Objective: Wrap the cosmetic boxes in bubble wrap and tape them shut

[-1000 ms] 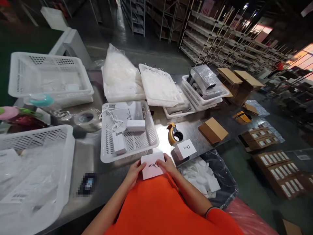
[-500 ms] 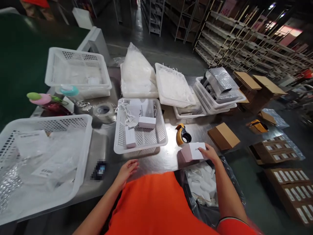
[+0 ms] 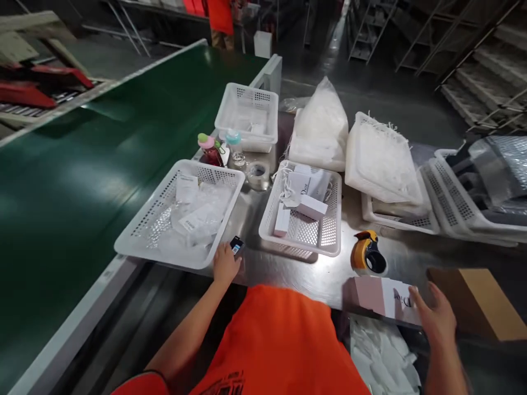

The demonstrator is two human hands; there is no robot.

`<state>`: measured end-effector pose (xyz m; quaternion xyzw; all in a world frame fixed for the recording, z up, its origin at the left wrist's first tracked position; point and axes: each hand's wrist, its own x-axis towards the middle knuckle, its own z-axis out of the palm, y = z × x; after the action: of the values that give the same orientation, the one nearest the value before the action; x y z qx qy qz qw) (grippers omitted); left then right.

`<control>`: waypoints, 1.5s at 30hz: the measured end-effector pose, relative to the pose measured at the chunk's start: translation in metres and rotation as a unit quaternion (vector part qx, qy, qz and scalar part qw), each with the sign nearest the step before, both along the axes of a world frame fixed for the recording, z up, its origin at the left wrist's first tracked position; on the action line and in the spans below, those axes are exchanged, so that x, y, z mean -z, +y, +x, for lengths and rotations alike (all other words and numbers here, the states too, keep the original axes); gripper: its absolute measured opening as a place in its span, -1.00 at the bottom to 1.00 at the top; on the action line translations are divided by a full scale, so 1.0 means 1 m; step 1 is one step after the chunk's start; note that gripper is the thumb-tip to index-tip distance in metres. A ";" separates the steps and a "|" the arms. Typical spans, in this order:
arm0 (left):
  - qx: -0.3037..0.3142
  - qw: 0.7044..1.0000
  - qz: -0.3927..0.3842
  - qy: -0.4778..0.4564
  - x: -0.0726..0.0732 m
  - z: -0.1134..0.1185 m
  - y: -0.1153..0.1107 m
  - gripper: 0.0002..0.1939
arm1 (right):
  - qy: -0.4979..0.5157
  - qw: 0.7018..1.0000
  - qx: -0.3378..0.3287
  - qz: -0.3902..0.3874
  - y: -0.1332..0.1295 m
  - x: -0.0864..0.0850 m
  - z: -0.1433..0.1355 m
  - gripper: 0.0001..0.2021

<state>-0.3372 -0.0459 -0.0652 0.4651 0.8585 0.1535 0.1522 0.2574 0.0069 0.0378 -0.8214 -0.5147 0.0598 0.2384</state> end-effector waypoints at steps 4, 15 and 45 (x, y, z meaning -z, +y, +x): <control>0.019 0.993 -0.089 0.075 0.004 0.011 0.010 -0.30 | 0.034 0.994 -0.008 0.108 0.011 -0.033 -0.058 -0.24; 0.091 0.983 -0.094 0.127 0.004 0.012 0.006 -0.35 | 0.054 0.927 -0.370 0.013 0.116 0.010 -0.224 -0.55; -0.021 0.606 0.097 -0.789 -0.144 0.128 0.041 0.21 | 0.528 0.781 -0.296 -0.153 0.007 -0.029 -0.293 -0.12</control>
<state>-0.2088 -0.0052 0.0787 0.1576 0.3947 0.5462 0.7218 -0.0353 0.0143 0.0667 -0.4942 -0.5104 0.6295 0.3147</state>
